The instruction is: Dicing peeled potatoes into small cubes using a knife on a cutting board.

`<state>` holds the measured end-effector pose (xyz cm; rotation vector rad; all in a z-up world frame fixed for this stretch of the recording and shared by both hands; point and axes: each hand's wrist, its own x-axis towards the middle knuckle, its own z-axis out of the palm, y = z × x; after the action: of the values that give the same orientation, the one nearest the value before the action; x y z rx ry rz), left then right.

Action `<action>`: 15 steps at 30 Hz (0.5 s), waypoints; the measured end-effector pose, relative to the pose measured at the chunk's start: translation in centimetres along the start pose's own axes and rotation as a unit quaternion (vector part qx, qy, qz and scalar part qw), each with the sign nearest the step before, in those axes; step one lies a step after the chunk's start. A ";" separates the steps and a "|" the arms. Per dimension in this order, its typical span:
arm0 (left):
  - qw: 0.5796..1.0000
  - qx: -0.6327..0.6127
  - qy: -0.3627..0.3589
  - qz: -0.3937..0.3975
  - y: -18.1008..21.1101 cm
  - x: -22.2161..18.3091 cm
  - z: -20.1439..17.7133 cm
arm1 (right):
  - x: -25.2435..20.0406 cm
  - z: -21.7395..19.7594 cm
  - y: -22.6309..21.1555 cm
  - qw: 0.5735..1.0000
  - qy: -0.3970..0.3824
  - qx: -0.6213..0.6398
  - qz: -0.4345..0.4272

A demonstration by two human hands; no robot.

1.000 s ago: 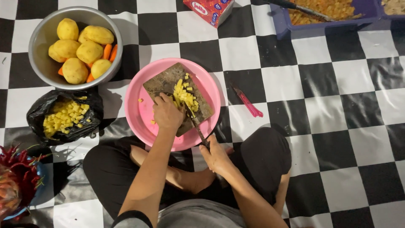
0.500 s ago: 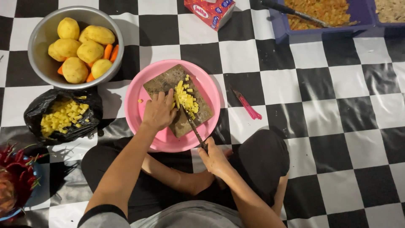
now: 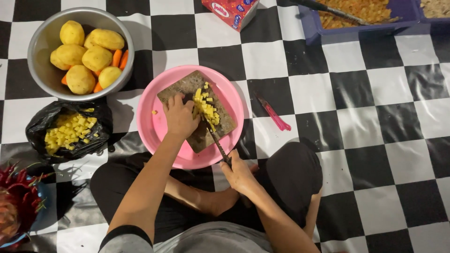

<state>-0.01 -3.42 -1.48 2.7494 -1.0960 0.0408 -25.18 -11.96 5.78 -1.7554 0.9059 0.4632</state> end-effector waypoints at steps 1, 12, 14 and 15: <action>1.000 0.000 0.000 0.000 0.3 -0.1 -0.5 | 0.1 0.0 0.1 1.000 -0.001 0.000 0.000; 0.991 0.085 0.104 -0.019 3.3 0.1 -0.4 | -3.1 -1.2 -3.5 1.000 0.005 -0.008 0.023; 0.986 0.098 0.133 -0.023 4.0 0.2 -0.5 | -2.9 -1.1 -3.2 0.999 0.001 -0.018 0.027; 0.980 0.110 0.161 -0.026 4.5 0.3 -0.6 | -2.7 -1.2 -3.0 0.999 -0.002 -0.029 0.031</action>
<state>-2.83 -6.69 -0.19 2.8193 -0.9806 0.6122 -24.74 -11.62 9.99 -1.7812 0.9551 0.5380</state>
